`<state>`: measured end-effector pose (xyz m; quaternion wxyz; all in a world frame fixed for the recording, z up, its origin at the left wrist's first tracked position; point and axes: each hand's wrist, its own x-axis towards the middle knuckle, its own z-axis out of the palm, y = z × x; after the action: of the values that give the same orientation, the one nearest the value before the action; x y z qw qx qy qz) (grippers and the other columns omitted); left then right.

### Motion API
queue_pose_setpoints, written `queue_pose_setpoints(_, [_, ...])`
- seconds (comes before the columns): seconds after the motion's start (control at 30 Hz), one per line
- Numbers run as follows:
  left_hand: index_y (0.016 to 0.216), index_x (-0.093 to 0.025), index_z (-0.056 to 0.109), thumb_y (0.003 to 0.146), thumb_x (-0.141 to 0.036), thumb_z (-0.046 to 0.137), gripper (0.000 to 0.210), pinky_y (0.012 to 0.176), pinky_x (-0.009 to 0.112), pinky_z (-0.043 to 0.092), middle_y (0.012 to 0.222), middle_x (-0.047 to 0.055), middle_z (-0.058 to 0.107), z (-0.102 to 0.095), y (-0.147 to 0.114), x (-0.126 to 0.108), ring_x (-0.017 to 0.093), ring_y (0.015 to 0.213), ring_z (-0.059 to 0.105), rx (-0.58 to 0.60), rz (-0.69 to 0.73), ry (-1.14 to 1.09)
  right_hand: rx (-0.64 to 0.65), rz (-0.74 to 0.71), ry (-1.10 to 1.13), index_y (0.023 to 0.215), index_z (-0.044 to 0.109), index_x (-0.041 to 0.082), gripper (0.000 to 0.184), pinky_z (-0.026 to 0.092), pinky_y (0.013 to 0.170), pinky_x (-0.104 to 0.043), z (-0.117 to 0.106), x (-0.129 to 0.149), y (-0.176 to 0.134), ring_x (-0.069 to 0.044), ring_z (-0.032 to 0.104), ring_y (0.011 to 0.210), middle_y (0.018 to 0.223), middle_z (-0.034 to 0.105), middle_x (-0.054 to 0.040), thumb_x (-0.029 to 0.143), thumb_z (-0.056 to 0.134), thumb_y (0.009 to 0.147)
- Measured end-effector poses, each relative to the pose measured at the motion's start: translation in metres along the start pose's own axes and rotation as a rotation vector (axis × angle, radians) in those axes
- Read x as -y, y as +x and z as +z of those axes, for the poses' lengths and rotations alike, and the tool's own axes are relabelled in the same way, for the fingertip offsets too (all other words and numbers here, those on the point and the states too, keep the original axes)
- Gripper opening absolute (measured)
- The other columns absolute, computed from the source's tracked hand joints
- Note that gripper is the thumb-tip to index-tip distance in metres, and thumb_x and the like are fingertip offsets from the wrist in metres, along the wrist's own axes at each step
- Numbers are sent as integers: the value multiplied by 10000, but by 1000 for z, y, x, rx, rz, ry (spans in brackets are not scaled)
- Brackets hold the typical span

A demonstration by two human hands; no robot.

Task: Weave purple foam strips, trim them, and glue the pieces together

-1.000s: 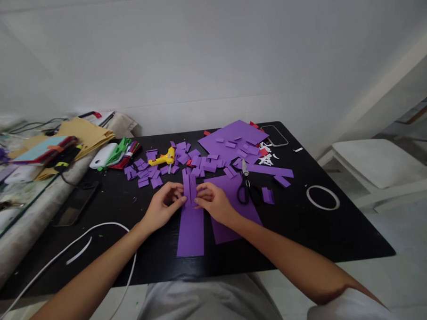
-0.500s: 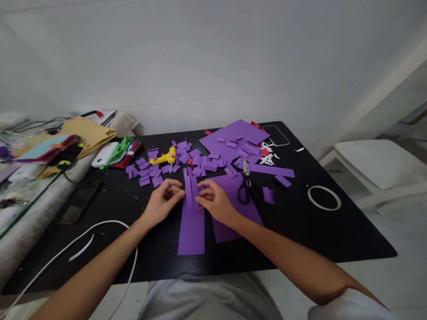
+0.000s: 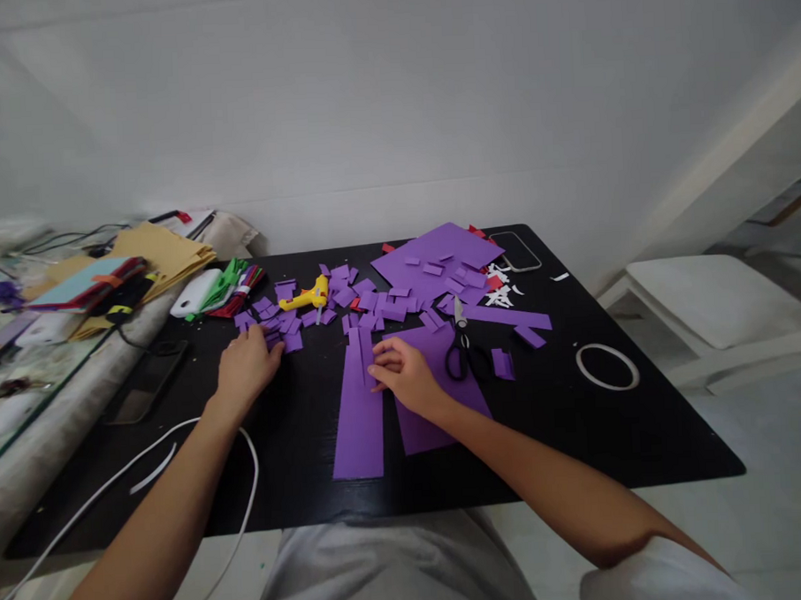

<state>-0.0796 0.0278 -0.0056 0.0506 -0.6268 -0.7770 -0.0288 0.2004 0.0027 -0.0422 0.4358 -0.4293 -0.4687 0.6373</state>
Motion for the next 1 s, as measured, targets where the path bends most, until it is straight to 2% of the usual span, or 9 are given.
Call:
queue_pose_setpoints(0.13, [1286,-77,600,924,-385,596,475,910,462,539,1226,252,681,-5,3,7,409,1130,674,-13,-6,-68,-3,-3,9,958,625,223,370,663,646,-334,0,-1,1,-144,667,691,783,646,38,329,843,678])
queue_pose_setpoints(0.27, [1063,-172,699,894,-327,614,245,823,422,551,1096,156,734,-9,7,16,350,1023,702,-61,-43,-246,-7,-4,26,957,618,220,385,670,661,-345,0,-1,1,-143,667,691,776,642,43,334,851,673])
queue_pose_setpoints(0.4, [939,-196,671,893,-410,645,220,720,342,542,845,61,721,-12,3,8,222,765,685,-245,52,-702,-35,-2,69,952,608,224,395,676,700,-363,1,0,1,-144,672,708,776,636,47,304,855,653])
queue_pose_setpoints(0.47, [932,-198,622,862,-485,689,303,558,280,507,678,0,656,-9,-5,-6,164,575,623,-100,157,-1085,-42,1,93,951,599,230,407,678,734,-385,1,0,2,-155,686,733,789,646,45,279,856,639])
queue_pose_setpoints(0.53, [930,-198,575,837,-540,735,389,460,242,479,659,-10,672,-3,-17,-23,148,514,625,194,232,-1344,-37,6,104,942,597,234,401,677,775,-410,1,1,2,-166,699,758,805,662,38,266,854,636])
queue_pose_setpoints(0.6, [914,-197,536,846,-582,737,440,440,231,493,680,6,709,3,-29,-40,147,512,652,408,270,-1451,-32,10,110,931,607,232,387,672,808,-429,1,1,1,-176,708,777,817,671,31,264,854,636])
queue_pose_setpoints(0.67, [924,-190,530,849,-586,745,457,457,229,515,705,18,731,9,-40,-52,144,531,671,532,307,-1490,-26,14,113,922,624,226,380,667,825,-438,2,0,1,-186,715,799,825,675,24,268,862,629])
queue_pose_setpoints(0.8, [922,-186,539,851,-555,764,438,482,230,518,674,9,722,14,-47,-61,130,514,650,589,320,-1490,-4,26,113,922,649,224,373,660,839,-442,3,-1,0,-200,721,837,856,685,10,282,870,627])
queue_pose_setpoints(1.0, [873,-167,642,832,-530,783,392,503,222,479,639,-18,649,11,-43,-56,104,515,584,455,276,-1436,4,17,135,914,647,228,371,662,826,-424,4,0,-1,-191,718,816,825,686,23,271,863,615])
